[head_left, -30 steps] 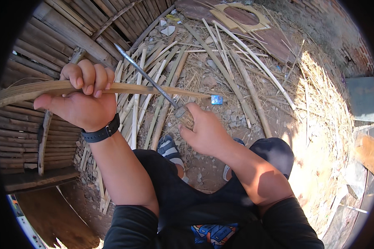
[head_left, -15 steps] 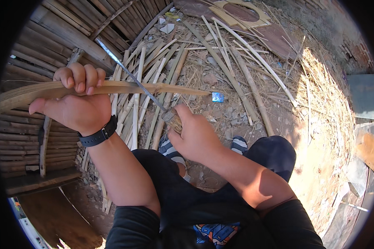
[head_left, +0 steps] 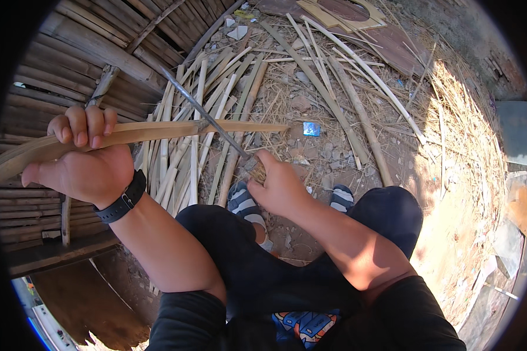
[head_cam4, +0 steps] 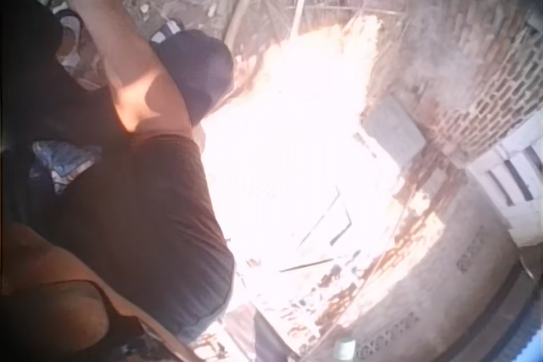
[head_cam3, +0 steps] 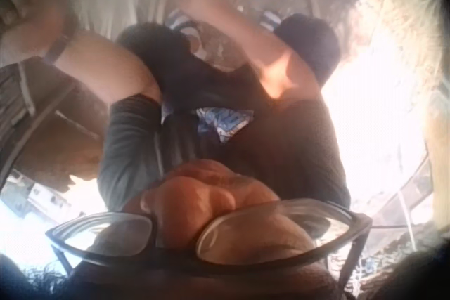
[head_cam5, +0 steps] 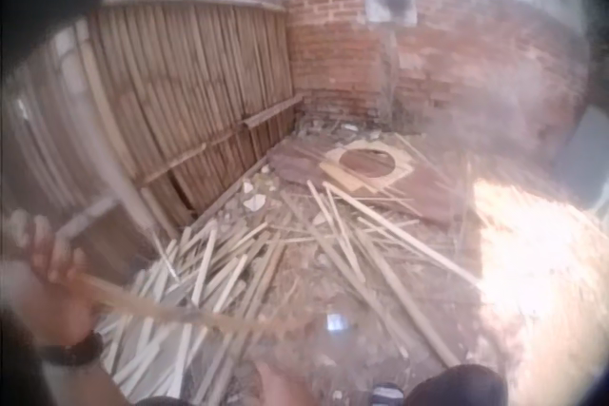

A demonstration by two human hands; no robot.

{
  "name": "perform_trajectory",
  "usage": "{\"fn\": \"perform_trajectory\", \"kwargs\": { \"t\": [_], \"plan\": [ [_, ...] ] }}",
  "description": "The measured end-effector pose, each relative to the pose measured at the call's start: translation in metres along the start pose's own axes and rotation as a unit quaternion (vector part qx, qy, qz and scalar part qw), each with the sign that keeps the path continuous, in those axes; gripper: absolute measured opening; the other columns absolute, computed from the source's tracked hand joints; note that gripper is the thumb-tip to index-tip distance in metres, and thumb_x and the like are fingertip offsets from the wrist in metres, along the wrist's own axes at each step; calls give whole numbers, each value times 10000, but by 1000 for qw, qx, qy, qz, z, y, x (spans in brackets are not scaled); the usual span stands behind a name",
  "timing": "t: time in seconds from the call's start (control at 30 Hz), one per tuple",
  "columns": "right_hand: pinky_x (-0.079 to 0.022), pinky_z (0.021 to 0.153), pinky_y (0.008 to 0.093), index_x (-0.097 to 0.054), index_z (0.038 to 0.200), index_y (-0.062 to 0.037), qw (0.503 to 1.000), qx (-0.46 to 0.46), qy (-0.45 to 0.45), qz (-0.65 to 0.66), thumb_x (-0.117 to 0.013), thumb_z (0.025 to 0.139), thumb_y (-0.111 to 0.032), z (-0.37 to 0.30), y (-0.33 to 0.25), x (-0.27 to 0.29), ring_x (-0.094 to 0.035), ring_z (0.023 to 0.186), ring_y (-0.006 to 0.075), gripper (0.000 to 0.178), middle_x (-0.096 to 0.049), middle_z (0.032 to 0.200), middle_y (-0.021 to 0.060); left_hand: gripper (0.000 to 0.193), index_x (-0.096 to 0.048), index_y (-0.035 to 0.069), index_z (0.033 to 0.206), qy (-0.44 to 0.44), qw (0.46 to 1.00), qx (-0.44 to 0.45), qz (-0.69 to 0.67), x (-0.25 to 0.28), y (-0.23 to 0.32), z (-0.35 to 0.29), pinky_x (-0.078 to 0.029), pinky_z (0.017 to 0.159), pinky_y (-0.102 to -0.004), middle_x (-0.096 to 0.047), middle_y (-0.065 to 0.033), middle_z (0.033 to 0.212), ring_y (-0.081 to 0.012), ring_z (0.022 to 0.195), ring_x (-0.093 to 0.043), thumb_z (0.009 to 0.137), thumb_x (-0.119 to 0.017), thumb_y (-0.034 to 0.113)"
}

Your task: The person splits long bamboo poles into thin strips using a machete. They hold the bamboo with one hand and strike it with the machete to separate the strips, then gather the finished pieces.

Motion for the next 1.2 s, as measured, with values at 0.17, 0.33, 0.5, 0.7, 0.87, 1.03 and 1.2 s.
{"fn": "perform_trajectory", "kwargs": {
  "t": [0.17,0.33,0.5,0.7,0.87,1.03,1.2],
  "plan": [
    [-515,757,515,-496,1224,54,998,-58,-32,-22,-668,789,-159,14,30,-6,-651,843,462,513,-648,842,307,872,-477,133,696,64,998,-2,-1,37,-1,-2,-344,569,-291,-413,18,629,-117,526,-382,707,-226,967],
    [-509,714,519,-472,1231,38,997,40,-60,19,-674,792,-154,-3,-50,-16,-653,799,453,520,-640,811,293,863,-460,131,705,39,999,-8,3,29,6,-2,-347,580,-295,-401,7,638,-124,537,-376,725,-204,955],
    [-507,663,512,-465,1225,31,998,-4,54,-23,-686,789,-152,17,26,-43,-657,746,439,522,-635,706,245,870,-479,134,709,68,997,-16,13,17,-2,2,-353,579,-297,-420,5,643,-124,531,-396,703,-239,971],
    [-514,690,505,-472,1207,34,995,-95,16,-9,-691,794,-161,15,46,-38,-657,761,441,507,-646,739,252,871,-476,136,720,79,996,-17,26,32,1,1,-353,582,-300,-426,8,651,-127,530,-398,700,-239,974],
    [-513,690,500,-482,1160,4,996,61,40,51,-686,803,-161,4,-21,-34,-651,772,450,442,-644,774,257,873,-466,136,727,80,997,-13,18,25,1,2,-348,594,-304,-403,1,644,-132,526,-378,709,-211,971],
    [-510,704,507,-487,1167,-33,992,95,70,48,-690,801,-155,24,12,-59,-650,800,453,436,-658,833,245,847,-437,136,721,138,989,-30,49,37,5,-3,-341,576,-298,-380,-7,631,-141,524,-361,750,-182,943],
    [-509,702,506,-493,1160,-29,997,54,26,46,-686,802,-153,21,4,-66,-650,803,451,425,-656,825,254,839,-416,134,713,225,970,-48,78,55,9,-8,-334,545,-289,-373,-10,622,-144,526,-359,771,-149,927]
  ]
}}
Point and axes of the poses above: each hand's wrist, its own z-axis towards the middle knuckle, its own x-axis out of the back of the hand, y = z × x, the point moved 8 cm from there along z, towards the middle knuckle
